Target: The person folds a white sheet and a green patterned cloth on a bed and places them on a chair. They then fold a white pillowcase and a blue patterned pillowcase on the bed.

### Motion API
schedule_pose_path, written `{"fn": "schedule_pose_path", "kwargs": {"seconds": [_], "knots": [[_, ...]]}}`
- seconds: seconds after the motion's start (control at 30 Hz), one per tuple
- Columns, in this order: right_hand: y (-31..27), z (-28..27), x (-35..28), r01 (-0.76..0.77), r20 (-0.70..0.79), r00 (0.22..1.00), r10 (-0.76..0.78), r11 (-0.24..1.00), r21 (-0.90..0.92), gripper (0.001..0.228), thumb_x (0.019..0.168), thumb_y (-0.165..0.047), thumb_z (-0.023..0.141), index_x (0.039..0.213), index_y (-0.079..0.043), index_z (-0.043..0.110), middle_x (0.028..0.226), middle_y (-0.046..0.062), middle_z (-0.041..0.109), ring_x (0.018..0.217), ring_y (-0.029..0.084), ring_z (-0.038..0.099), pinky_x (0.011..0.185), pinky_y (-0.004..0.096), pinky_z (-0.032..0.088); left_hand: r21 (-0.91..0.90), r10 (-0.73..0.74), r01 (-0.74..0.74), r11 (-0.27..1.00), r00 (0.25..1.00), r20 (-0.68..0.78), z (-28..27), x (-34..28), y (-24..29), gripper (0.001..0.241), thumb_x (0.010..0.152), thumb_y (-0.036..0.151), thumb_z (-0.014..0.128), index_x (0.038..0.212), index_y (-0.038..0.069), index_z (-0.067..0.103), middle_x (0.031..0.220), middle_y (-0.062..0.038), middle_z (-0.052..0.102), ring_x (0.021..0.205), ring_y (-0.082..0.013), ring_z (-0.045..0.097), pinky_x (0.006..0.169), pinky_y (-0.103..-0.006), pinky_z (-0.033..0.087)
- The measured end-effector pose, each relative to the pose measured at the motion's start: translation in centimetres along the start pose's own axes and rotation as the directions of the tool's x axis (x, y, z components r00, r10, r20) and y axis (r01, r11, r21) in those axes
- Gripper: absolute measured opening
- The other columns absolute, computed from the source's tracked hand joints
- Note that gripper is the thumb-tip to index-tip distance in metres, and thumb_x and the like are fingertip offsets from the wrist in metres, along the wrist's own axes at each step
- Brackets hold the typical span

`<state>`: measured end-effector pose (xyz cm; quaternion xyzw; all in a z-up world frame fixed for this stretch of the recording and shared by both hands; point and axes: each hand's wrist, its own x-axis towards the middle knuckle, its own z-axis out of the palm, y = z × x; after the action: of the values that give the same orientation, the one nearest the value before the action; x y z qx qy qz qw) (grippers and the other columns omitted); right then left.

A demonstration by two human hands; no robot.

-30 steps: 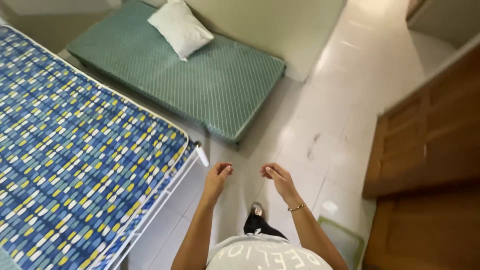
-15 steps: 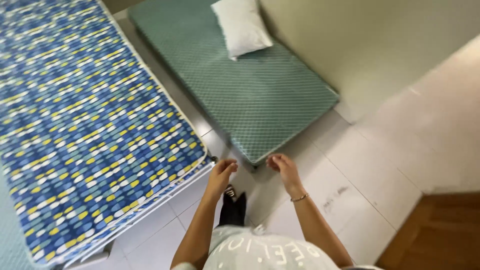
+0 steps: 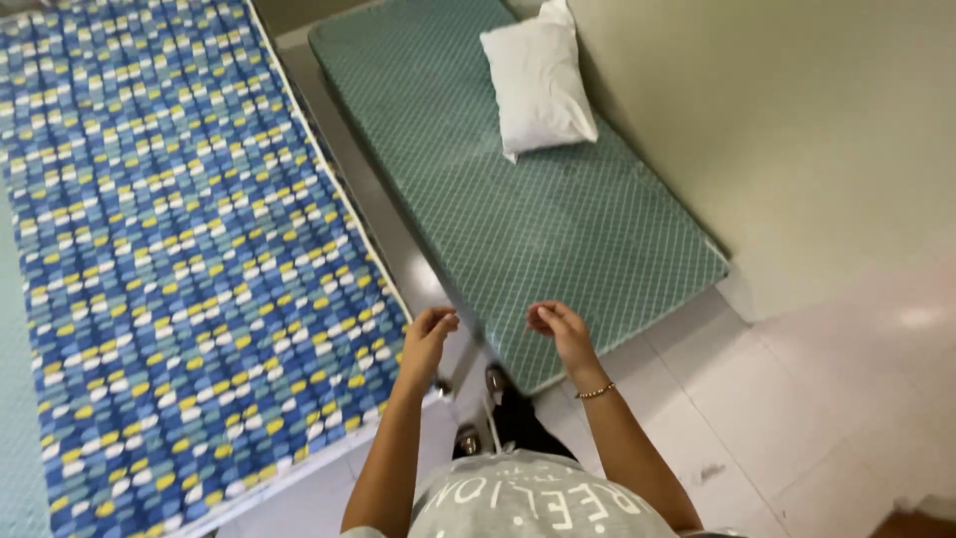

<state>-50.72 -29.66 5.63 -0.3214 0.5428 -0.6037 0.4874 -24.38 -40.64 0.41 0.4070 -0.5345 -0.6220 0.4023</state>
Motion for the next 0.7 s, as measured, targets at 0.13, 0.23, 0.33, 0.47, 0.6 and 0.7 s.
{"fn": "schedule_pose_path", "kwargs": {"seconds": [0.13,0.23,0.33,0.47,0.6,0.7], "knots": [[0.9,-2.6,6.3,0.070,-0.021,0.997,-0.069,0.996,0.047,0.025,0.108,-0.021,0.058,0.104,-0.001,0.072,0.096,0.009,0.074,0.088,0.019,0.069,0.086,0.036,0.056,0.080,0.015,-0.013,0.997,1.000,-0.023,0.6,3.6,-0.7,0.024,0.099,0.020,0.064,0.113,0.002,0.072,0.095,-0.004,0.072,0.089,-0.0145,0.064,0.080,-0.0279,0.050],[-1.7,-3.2,10.7,0.004,-0.044,0.999,-0.003,1.000,0.005,0.022,0.103,-0.021,0.057,0.104,-0.004,0.071,0.099,0.006,0.075,0.093,0.017,0.072,0.089,0.035,0.058,0.066,0.052,-0.048,0.997,0.997,-0.051,1.5,10.0,1.6,0.025,0.098,0.020,0.064,0.115,0.002,0.071,0.096,-0.003,0.072,0.088,-0.0129,0.063,0.080,-0.0275,0.050],[-4.2,-4.2,15.2,-0.019,-0.056,0.998,0.019,1.000,0.005,0.026,0.105,-0.023,0.052,0.105,-0.005,0.072,0.100,0.006,0.075,0.094,0.017,0.072,0.089,0.035,0.059,-0.010,0.043,-0.043,0.999,0.997,-0.068,2.4,13.8,3.4,0.026,0.097,0.021,0.065,0.115,0.003,0.070,0.096,-0.003,0.073,0.089,-0.0121,0.064,0.080,-0.0271,0.049],[-4.3,-4.7,19.4,-0.018,-0.066,0.998,0.016,1.000,-0.020,0.024,0.104,-0.022,0.054,0.107,-0.006,0.071,0.100,0.006,0.076,0.094,0.018,0.072,0.090,0.035,0.058,-0.051,0.074,-0.078,0.996,0.995,-0.067,3.5,17.2,6.0,0.026,0.099,0.021,0.064,0.115,0.002,0.070,0.097,-0.003,0.074,0.089,-0.0123,0.064,0.081,-0.0270,0.048],[-3.6,-4.3,22.8,-0.038,-0.041,0.998,0.038,0.999,0.007,0.024,0.102,-0.021,0.056,0.107,-0.004,0.072,0.100,0.007,0.076,0.094,0.019,0.072,0.090,0.037,0.059,-0.131,0.099,-0.104,0.986,0.994,-0.050,3.8,20.4,5.7,0.027,0.099,0.022,0.064,0.115,0.001,0.070,0.099,-0.004,0.074,0.092,-0.0128,0.066,0.083,-0.0271,0.050],[-4.8,-2.0,24.8,-0.083,-0.051,0.995,0.082,0.996,-0.024,0.024,0.102,-0.023,0.056,0.106,-0.005,0.072,0.100,0.006,0.076,0.095,0.018,0.073,0.090,0.036,0.059,-0.090,0.086,-0.089,0.992,0.996,-0.039,2.1,23.7,5.9,0.028,0.100,0.022,0.064,0.116,0.000,0.070,0.099,-0.006,0.074,0.091,-0.0139,0.066,0.081,-0.0277,0.049]]}}
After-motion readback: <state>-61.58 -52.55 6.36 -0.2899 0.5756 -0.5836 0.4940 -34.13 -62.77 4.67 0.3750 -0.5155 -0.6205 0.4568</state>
